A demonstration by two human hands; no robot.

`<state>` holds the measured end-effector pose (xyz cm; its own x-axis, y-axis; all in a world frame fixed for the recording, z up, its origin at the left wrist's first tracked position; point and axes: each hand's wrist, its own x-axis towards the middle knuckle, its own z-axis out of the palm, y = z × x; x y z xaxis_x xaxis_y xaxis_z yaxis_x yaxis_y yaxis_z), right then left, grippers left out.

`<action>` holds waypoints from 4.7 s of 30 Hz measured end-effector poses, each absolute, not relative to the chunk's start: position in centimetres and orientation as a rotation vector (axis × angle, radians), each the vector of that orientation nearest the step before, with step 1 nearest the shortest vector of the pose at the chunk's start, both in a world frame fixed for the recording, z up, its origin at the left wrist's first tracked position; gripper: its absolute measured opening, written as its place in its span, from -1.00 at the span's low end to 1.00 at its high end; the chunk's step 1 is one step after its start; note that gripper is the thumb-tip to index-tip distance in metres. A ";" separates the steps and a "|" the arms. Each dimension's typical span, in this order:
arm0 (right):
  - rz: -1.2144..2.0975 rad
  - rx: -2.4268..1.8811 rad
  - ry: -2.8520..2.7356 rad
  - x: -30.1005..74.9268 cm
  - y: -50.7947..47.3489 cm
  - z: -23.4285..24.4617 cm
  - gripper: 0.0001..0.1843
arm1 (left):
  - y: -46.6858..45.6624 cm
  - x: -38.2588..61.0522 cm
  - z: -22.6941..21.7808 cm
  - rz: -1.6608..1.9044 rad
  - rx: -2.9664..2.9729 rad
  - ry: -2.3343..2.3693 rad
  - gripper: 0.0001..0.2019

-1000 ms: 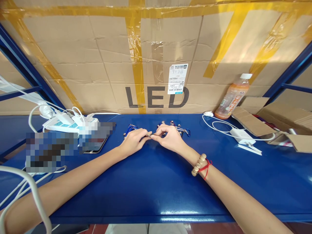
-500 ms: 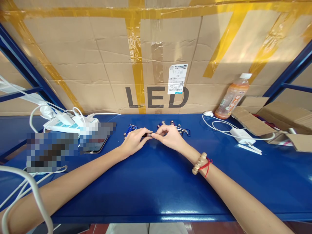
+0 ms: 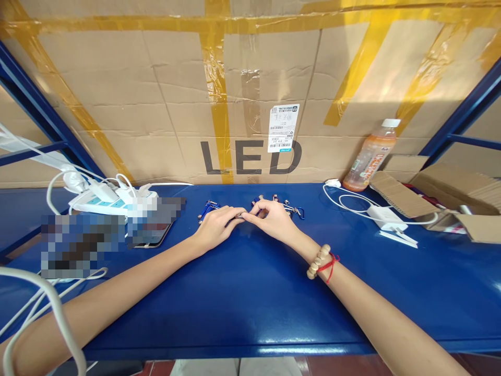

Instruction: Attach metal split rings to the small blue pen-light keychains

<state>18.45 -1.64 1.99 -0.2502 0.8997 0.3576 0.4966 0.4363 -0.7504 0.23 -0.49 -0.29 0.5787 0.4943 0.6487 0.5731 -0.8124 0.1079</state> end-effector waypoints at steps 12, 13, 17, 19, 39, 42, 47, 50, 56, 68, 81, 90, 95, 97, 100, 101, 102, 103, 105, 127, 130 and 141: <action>0.391 -0.900 -1.955 19.2 -1.3 1.9 -0.76 | -0.7 0.3 0.2 -1.039 -2.809 -1.003 -0.78; 0.404 -0.877 -1.955 19.2 -1.3 1.9 -0.78 | -0.6 0.3 0.3 -1.022 -2.832 -0.992 -0.77; 0.473 -0.854 -1.932 19.2 -1.1 1.9 -0.78 | -0.5 0.2 0.3 -0.942 -2.885 -0.959 -0.76; 0.496 -0.867 -1.902 19.2 -1.1 1.9 -0.78 | -0.5 0.2 0.3 -0.945 -2.897 -0.959 -0.76; 0.375 -0.955 -1.882 18.1 -1.7 1.1 -0.79 | 0.0 -0.2 -0.8 -1.099 -2.606 -0.714 -0.71; 0.363 -0.974 -1.881 18.0 -1.7 1.0 -0.78 | 0.0 -0.2 -0.8 -1.092 -2.540 -0.697 -0.73; 0.392 -1.010 -1.888 18.2 -1.4 0.8 -0.79 | 0.1 -0.3 -0.9 -1.063 -2.510 -0.710 -0.73; 0.418 -1.022 -1.884 18.4 -1.1 0.6 -0.80 | 0.0 -0.3 -0.8 -1.036 -2.553 -0.773 -0.72; 0.471 -1.025 -1.876 18.8 -0.8 0.8 -0.76 | -0.1 0.0 -0.6 -1.029 -2.632 -0.875 -0.72; 0.545 -0.972 -1.880 19.0 -0.8 1.5 -0.75 | -0.5 0.3 0.1 -0.999 -2.743 -0.972 -0.76; 0.921 -1.229 -1.729 19.6 -0.4 1.6 -0.55 | -0.8 -0.1 0.3 -0.995 -2.901 -0.654 -0.72; 0.736 -1.079 -1.723 18.4 -1.4 1.8 -0.57 | -0.5 0.0 0.0 -1.125 -2.861 -0.752 -0.75; 0.385 -0.954 -1.876 18.4 -2.0 2.1 -0.77 | -0.4 0.1 0.3 -1.163 -2.981 -0.903 -0.78; 0.332 -0.904 -1.946 18.7 -1.9 2.3 -0.80 | -0.5 0.1 0.4 -1.162 -3.020 -0.936 -0.79; 0.352 -0.833 -2.034 19.2 -1.5 2.4 -0.81 | -0.6 0.0 0.5 -1.154 -3.061 -0.955 -0.79; 0.356 -0.815 -2.059 19.4 -1.4 2.4 -0.80 | -0.6 0.0 0.5 -1.145 -3.073 -0.955 -0.79; 0.355 -0.804 -2.080 19.5 -1.3 2.4 -0.79 | -0.6 -0.1 0.4 -1.133 -3.084 -0.951 -0.79; 0.350 -0.798 -2.094 19.5 -1.2 2.3 -0.78 | -0.7 -0.1 0.4 -1.119 -3.092 -0.947 -0.78; 0.340 -0.784 -2.108 19.6 -1.1 2.1 -0.77 | -0.7 -0.1 0.3 -1.086 -3.100 -0.943 -0.78; 0.420 -0.999 -1.934 17.9 -2.1 1.4 -0.73 | -0.5 -0.2 -0.3 -1.165 -2.967 -0.994 -0.90; 0.421 -1.014 -1.941 17.9 -2.0 1.2 -0.75 | -0.5 -0.1 -0.2 -1.172 -2.949 -0.998 -0.92; 0.431 -1.027 -1.955 18.5 -1.1 1.0 -0.80 | -0.5 0.1 -0.2 -1.090 -2.982 -1.152 -0.91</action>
<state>18.48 -1.14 1.02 -0.2893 0.7946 0.5338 0.4964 0.6013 -0.6261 0.07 -0.46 -0.20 0.5651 0.6694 0.4822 0.5186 -0.7428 0.4234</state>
